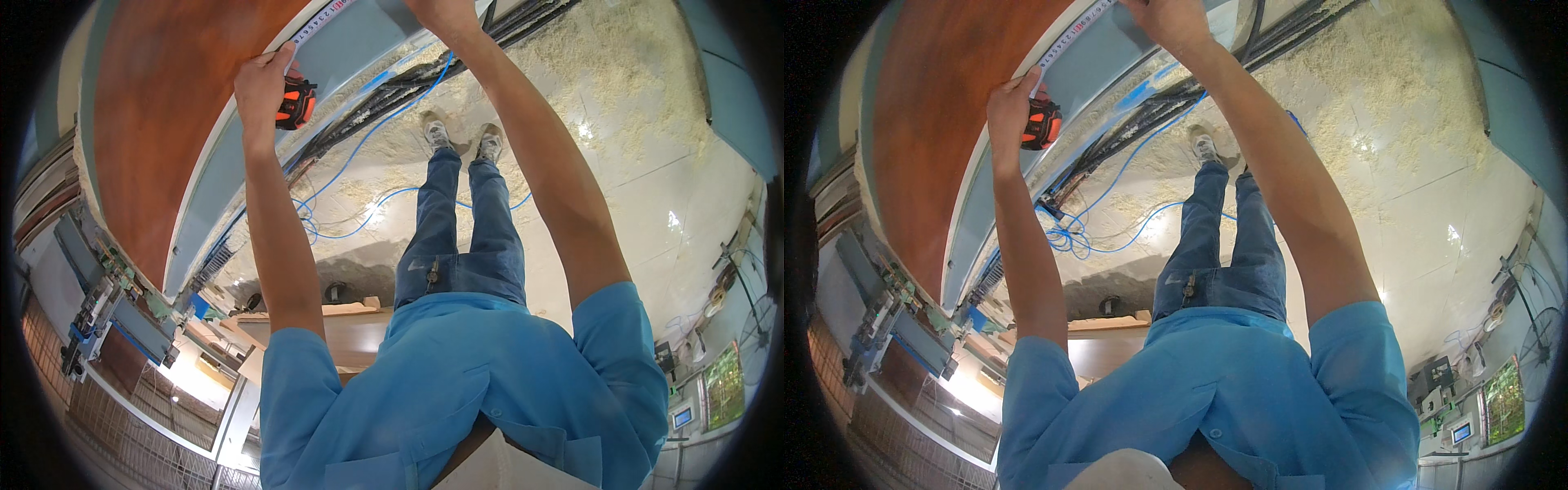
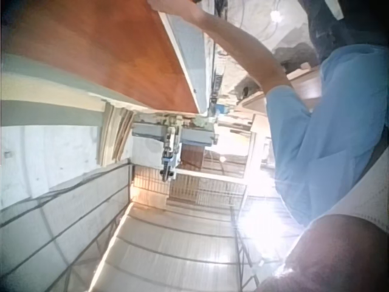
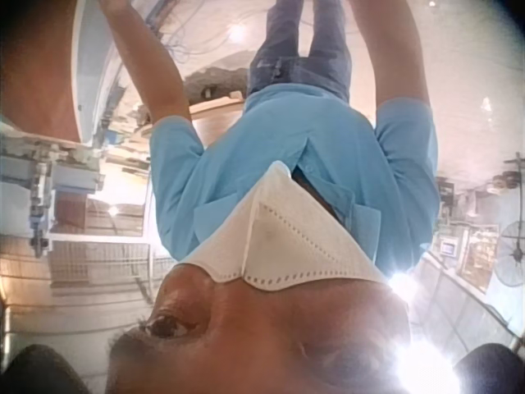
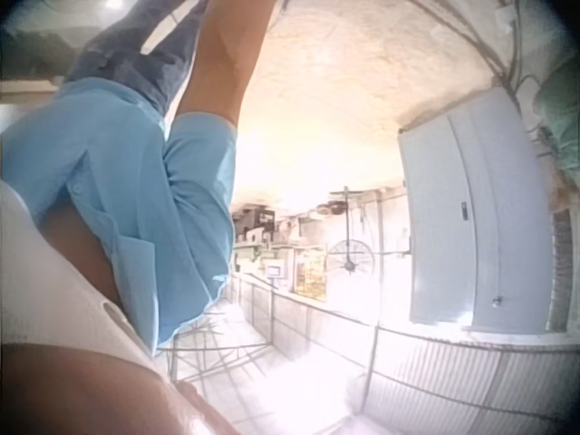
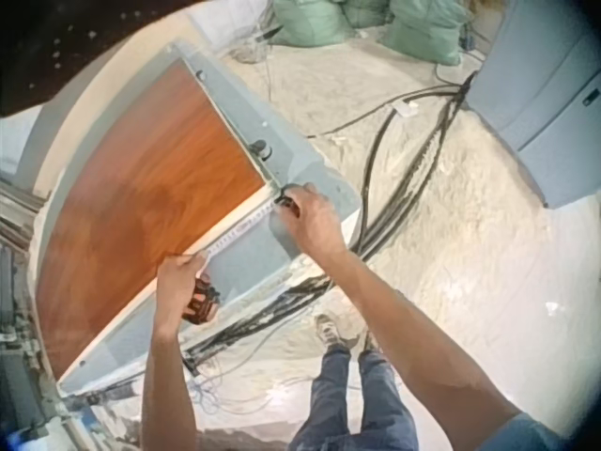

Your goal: The person uses a tape measure to measure the length and width of a wooden board on a workbench. They then walk to a nearby desk and place the tape measure on the desk.

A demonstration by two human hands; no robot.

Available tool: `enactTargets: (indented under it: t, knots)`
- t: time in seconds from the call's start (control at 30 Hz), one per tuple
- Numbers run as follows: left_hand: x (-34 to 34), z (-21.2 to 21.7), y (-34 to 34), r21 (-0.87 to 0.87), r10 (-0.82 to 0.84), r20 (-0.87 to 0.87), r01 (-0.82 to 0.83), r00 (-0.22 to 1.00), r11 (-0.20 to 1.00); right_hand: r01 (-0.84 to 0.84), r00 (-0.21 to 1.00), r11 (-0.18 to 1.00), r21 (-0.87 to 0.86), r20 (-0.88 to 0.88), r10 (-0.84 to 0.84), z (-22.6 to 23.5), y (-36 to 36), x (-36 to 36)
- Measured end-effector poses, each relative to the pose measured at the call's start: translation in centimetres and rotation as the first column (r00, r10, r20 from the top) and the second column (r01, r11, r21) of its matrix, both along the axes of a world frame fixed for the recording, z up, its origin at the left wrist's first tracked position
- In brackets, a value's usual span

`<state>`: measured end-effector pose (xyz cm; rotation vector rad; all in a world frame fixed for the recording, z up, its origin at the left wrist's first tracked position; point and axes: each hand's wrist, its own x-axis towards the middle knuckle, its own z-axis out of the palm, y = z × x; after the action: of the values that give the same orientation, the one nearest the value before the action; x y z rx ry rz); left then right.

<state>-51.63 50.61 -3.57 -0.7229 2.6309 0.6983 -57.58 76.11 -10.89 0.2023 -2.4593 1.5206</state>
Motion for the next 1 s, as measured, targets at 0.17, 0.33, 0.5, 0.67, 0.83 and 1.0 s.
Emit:
enactTargets:
  t: [0.17, 0.33, 0.5, 0.67, 0.83, 1.0]
  knots:
    - [0.1, 0.2, 0.2, 0.009, -0.012, -0.024, 0.012, 1.0, 1.0, 0.007, 1.0, 1.0, 0.002, -0.019, -0.007, 0.1, 0.0, 0.1]
    - [0.0, -0.2, -0.1, 0.027, -0.008, -0.033, 0.009, 0.999, 1.0, 0.005, 1.0, 1.0, 0.018, 0.005, -0.005, 0.0, 0.0, 0.0]
    - [0.8, 0.0, 0.2, 0.021, -0.251, 0.004, 0.251, 0.968, 0.968, -0.027, 0.98, 0.998, -0.056, 0.195, 0.038, 0.3, 1.0, 0.3]
    - [6.5, -1.1, 6.0, 0.468, -0.221, -0.065, 0.225, 0.973, 0.854, 0.237, 0.889, 0.835, -0.496, 0.458, 0.019, -0.1, 6.3, 8.6]
    - [14.7, -2.4, 16.9, 0.726, -0.258, 0.009, 0.171, 0.966, 0.666, 0.626, 0.553, 0.682, -0.379, 0.832, -0.046, 0.2, 14.6, 25.2]
    - [22.9, -2.8, 26.9, 0.932, -0.091, 0.211, -0.173, 0.973, 0.318, 0.556, 0.513, 0.447, -0.701, 0.713, 0.478, 5.0, 17.6, 38.1]
